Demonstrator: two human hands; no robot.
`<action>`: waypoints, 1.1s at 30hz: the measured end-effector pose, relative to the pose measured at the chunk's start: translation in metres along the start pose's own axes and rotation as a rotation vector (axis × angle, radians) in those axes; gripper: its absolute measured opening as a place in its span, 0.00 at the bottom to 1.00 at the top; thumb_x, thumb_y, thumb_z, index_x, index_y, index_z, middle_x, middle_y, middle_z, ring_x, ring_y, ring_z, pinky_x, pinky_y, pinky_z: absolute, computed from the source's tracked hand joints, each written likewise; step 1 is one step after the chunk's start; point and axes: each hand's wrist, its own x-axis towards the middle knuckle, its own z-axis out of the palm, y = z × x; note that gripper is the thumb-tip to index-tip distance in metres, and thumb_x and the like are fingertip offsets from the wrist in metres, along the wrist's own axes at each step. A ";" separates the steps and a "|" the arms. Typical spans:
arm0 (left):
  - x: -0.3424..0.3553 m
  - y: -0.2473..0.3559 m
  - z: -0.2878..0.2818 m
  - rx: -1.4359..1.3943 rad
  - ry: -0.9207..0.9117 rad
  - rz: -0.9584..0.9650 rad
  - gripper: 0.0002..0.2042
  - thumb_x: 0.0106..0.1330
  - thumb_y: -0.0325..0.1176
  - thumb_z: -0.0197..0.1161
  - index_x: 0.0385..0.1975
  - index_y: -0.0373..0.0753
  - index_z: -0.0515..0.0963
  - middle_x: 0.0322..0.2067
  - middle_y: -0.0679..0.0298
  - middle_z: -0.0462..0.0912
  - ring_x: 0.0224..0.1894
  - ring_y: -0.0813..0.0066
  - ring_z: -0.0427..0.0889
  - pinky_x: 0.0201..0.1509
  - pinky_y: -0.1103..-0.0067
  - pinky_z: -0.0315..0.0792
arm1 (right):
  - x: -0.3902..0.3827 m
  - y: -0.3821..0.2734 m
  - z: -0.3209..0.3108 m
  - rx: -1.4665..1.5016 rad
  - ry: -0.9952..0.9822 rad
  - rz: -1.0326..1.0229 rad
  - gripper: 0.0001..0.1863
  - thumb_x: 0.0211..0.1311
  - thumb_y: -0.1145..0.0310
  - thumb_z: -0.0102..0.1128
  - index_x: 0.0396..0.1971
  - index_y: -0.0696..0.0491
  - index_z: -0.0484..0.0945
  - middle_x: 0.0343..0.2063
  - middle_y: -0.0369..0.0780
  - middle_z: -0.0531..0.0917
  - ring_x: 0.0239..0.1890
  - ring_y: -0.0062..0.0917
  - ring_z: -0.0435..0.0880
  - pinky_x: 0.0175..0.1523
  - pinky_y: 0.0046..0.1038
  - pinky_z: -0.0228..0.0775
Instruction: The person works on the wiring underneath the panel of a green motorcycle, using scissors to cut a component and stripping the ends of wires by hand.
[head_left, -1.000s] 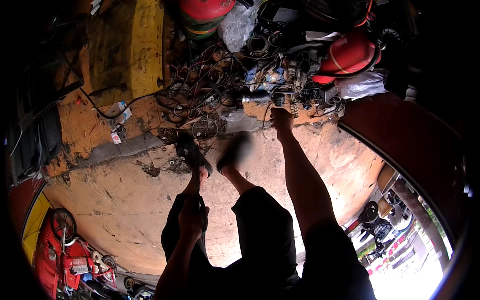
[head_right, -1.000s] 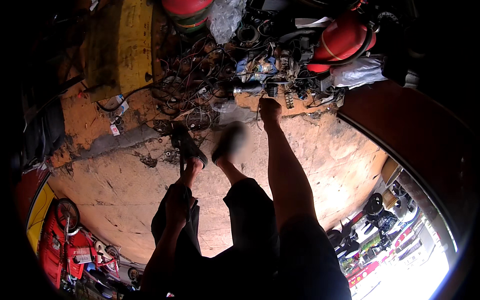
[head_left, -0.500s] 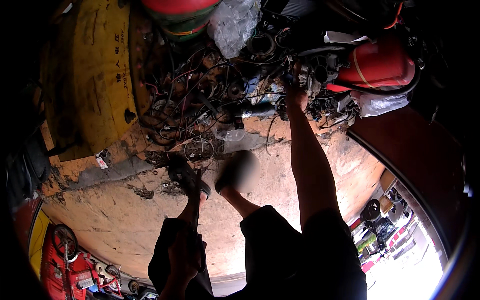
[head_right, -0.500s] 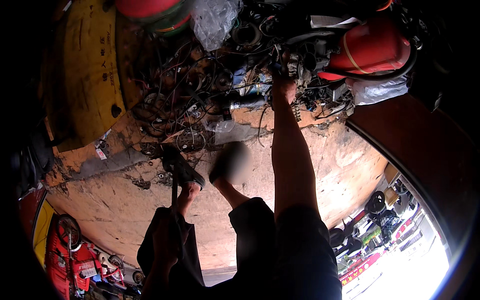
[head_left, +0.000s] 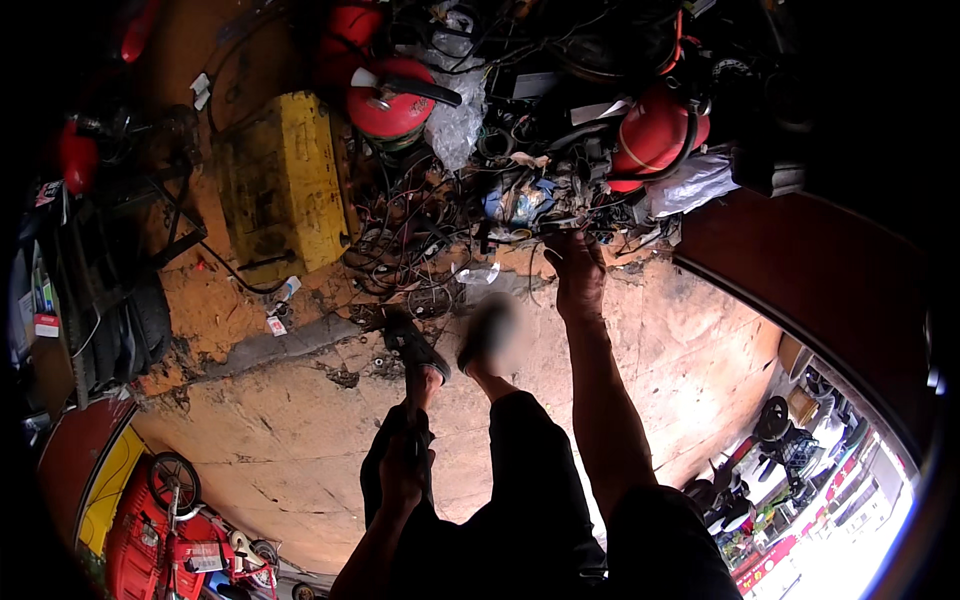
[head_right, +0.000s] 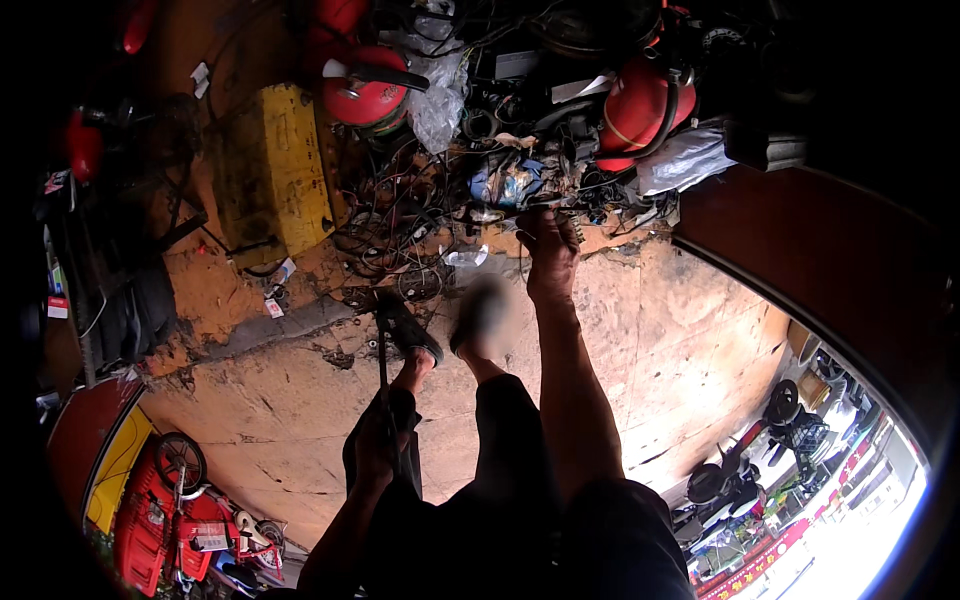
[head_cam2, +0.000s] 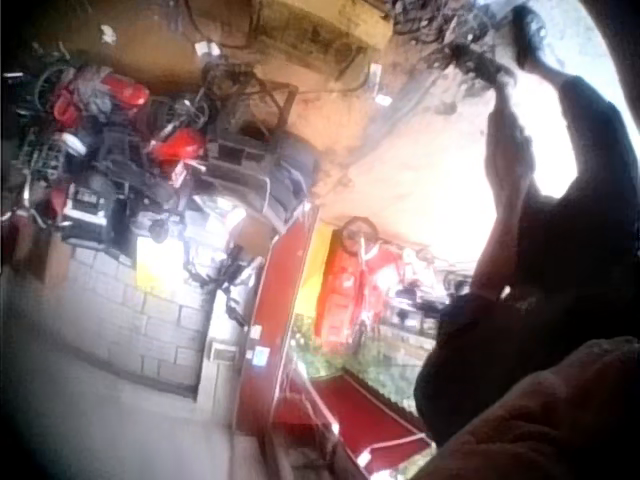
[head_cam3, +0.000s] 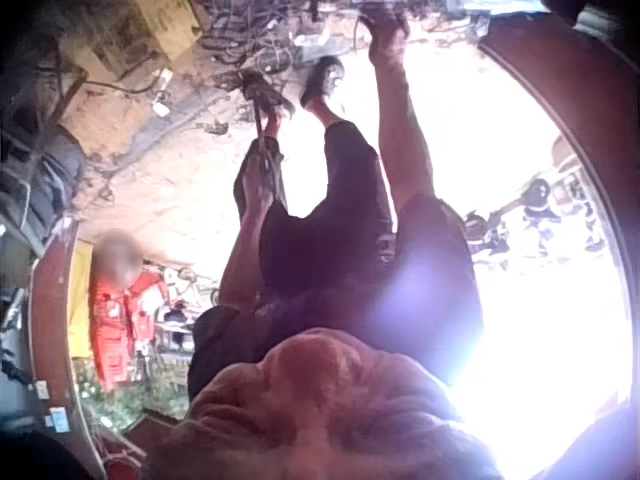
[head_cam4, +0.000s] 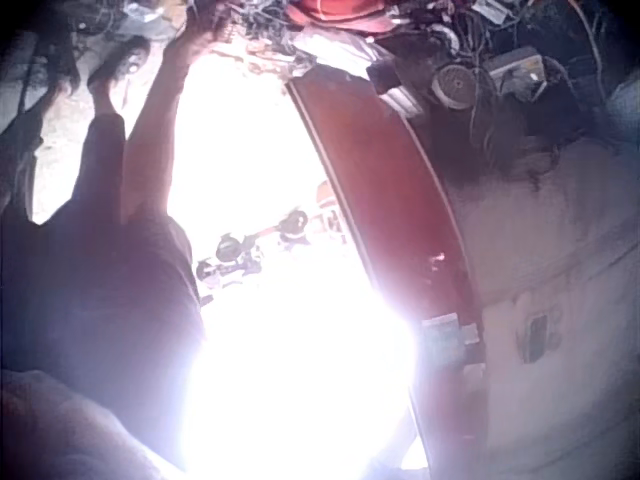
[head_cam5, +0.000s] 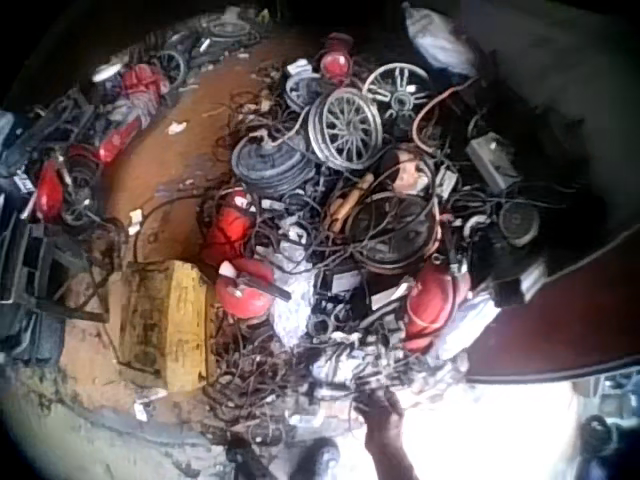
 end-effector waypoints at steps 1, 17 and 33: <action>-0.011 0.014 -0.013 0.101 -0.006 0.085 0.17 0.55 0.25 0.65 0.46 0.34 0.72 0.33 0.60 0.78 0.35 0.70 0.79 0.36 0.75 0.74 | -0.020 -0.022 0.002 0.053 -0.018 -0.040 0.10 0.69 0.58 0.50 0.40 0.48 0.73 0.33 0.35 0.81 0.39 0.25 0.80 0.47 0.33 0.69; -0.151 0.264 -0.107 -0.282 -0.225 0.625 0.17 0.61 0.19 0.57 0.50 0.35 0.65 0.36 0.64 0.76 0.31 0.79 0.75 0.35 0.81 0.72 | -0.355 -0.350 0.043 -0.060 -0.215 -0.585 0.08 0.66 0.64 0.56 0.31 0.52 0.75 0.25 0.36 0.80 0.28 0.19 0.78 0.39 0.23 0.71; -0.298 0.398 -0.053 -0.345 -0.361 1.194 0.19 0.61 0.19 0.60 0.52 0.38 0.66 0.35 0.70 0.75 0.35 0.85 0.73 0.38 0.86 0.70 | -0.516 -0.404 0.062 -0.088 -0.522 -0.615 0.08 0.61 0.69 0.63 0.35 0.59 0.81 0.24 0.35 0.82 0.27 0.16 0.78 0.34 0.21 0.71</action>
